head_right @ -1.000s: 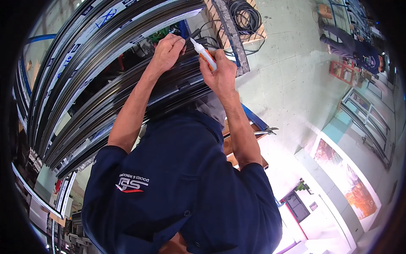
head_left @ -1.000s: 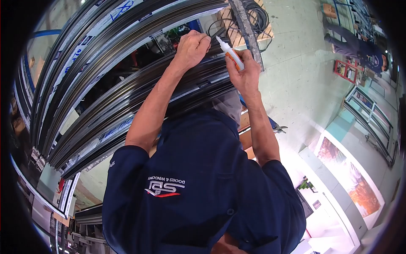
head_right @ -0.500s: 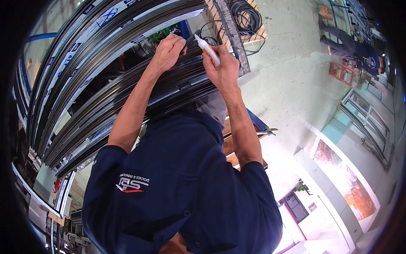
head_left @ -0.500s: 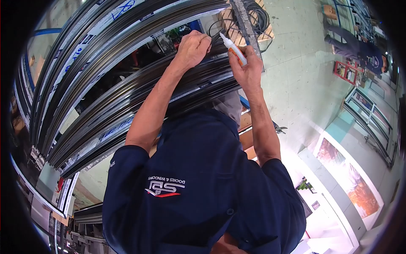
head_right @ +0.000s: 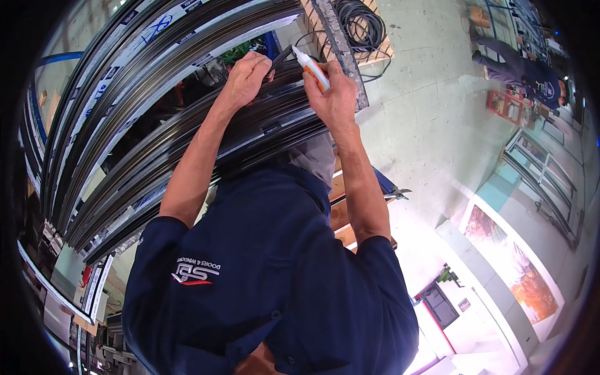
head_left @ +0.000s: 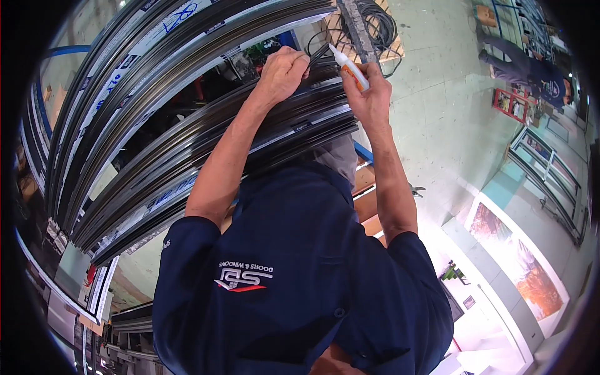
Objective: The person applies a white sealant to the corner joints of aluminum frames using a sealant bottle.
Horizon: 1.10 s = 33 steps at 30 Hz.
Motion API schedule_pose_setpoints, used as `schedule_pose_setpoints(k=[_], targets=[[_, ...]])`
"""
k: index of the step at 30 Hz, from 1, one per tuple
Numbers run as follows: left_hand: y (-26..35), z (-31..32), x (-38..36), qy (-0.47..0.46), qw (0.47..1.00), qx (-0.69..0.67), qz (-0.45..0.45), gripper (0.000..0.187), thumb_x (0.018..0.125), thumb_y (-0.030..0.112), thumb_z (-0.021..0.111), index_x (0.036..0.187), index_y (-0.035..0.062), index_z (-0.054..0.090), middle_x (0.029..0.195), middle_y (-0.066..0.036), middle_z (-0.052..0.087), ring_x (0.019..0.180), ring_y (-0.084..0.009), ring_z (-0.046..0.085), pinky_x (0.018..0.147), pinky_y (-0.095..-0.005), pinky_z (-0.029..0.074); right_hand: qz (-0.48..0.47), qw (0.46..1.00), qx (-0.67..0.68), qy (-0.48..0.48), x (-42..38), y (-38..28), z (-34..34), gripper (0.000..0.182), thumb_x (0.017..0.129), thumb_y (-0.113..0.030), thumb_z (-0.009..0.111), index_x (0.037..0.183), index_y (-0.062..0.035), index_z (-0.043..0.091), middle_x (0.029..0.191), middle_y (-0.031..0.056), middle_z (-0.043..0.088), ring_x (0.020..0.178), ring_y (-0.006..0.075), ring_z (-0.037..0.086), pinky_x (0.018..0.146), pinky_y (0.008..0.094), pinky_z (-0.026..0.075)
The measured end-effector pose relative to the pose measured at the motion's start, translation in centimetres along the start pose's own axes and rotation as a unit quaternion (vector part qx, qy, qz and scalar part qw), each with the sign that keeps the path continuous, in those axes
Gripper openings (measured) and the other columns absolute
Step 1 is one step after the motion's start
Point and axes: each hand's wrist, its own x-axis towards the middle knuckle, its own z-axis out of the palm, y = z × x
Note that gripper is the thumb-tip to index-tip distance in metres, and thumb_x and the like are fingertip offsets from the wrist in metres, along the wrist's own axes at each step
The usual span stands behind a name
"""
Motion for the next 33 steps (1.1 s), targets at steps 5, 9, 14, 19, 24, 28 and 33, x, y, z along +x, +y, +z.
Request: schedule_pose_setpoints(k=[5,9,14,19,24,28,33], targets=[[0.0,0.1,0.1,0.012,1.0,-0.002,0.01,0.039,0.102,0.024,0.047,0.076,0.0005,0.064,0.076,-0.009,0.065,0.092,-0.0267,0.056,0.088,-0.0399,0.046,-0.016,1.0,-0.003,-0.007,-0.1,-0.1,-0.1,0.025,0.088,-0.018,0.081,0.097,0.0005,0.066,0.082,0.0196,0.073,0.071,0.0349,0.074,0.065,0.0391,0.057],[-0.3,0.3,0.2,0.031,0.999,0.003,0.024,0.04,0.099,0.026,0.049,0.075,0.0005,0.067,0.074,-0.012,0.067,0.089,-0.0303,0.06,0.082,-0.0417,0.049,-0.029,0.999,0.006,-0.027,-0.9,-0.9,-0.2,0.026,0.089,-0.018,0.08,0.098,0.0009,0.066,0.083,0.019,0.074,0.072,0.033,0.075,0.066,0.0376,0.057],[-0.2,0.2,0.1,0.019,0.999,0.008,0.026,0.036,0.1,0.026,0.054,0.078,0.001,0.069,0.077,-0.009,0.068,0.092,-0.0281,0.06,0.088,-0.0404,0.047,0.022,0.998,0.062,0.014,-1.2,0.3,-0.4,0.03,0.092,-0.018,0.08,0.11,0.0025,0.067,0.093,0.0153,0.075,0.076,0.0226,0.073,0.07,0.0348,0.057],[0.0,0.9,-0.9,0.081,0.984,0.109,0.116,0.022,0.095,0.022,0.071,0.098,0.0021,0.079,0.088,-0.008,0.07,0.1,-0.0267,0.06,0.096,-0.0407,0.045,0.133,0.959,0.24,0.063,-1.1,2.4,-2.3,0.038,0.101,-0.02,0.074,0.128,0.0046,0.063,0.103,0.0096,0.073,0.091,0.0134,0.068,0.08,0.028,0.055],[0.6,0.7,-1.1,0.07,0.976,0.132,0.159,0.022,0.084,0.02,0.08,0.101,0.005,0.081,0.09,-0.008,0.072,0.1,-0.0297,0.061,0.102,-0.0456,0.042,0.201,0.935,0.291,0.018,-1.6,5.2,-4.2,0.039,0.095,-0.012,0.073,0.128,0.0061,0.061,0.106,0.0099,0.071,0.096,0.0152,0.068,0.09,0.0287,0.053],[2.0,0.8,-1.8,0.044,0.952,0.217,0.21,0.027,0.084,0.017,0.08,0.108,0.0064,0.08,0.093,-0.006,0.07,0.103,-0.0285,0.059,0.103,-0.0468,0.042,0.214,0.95,0.227,0.001,-1.1,7.4,-3.8,0.035,0.091,-0.012,0.074,0.118,0.0043,0.061,0.102,0.007,0.069,0.088,0.0135,0.065,0.083,0.0285,0.051],[3.1,1.4,-1.9,0.03,0.924,0.305,0.229,0.023,0.084,0.016,0.08,0.107,0.0131,0.082,0.086,-0.005,0.066,0.1,-0.0275,0.06,0.108,-0.0523,0.04,0.244,0.958,0.133,-0.069,1.5,5.5,-4.5,0.035,0.09,-0.032,0.083,0.099,-0.0001,0.071,0.085,0.0021,0.068,0.079,0.0112,0.06,0.075,0.0289,0.048]])
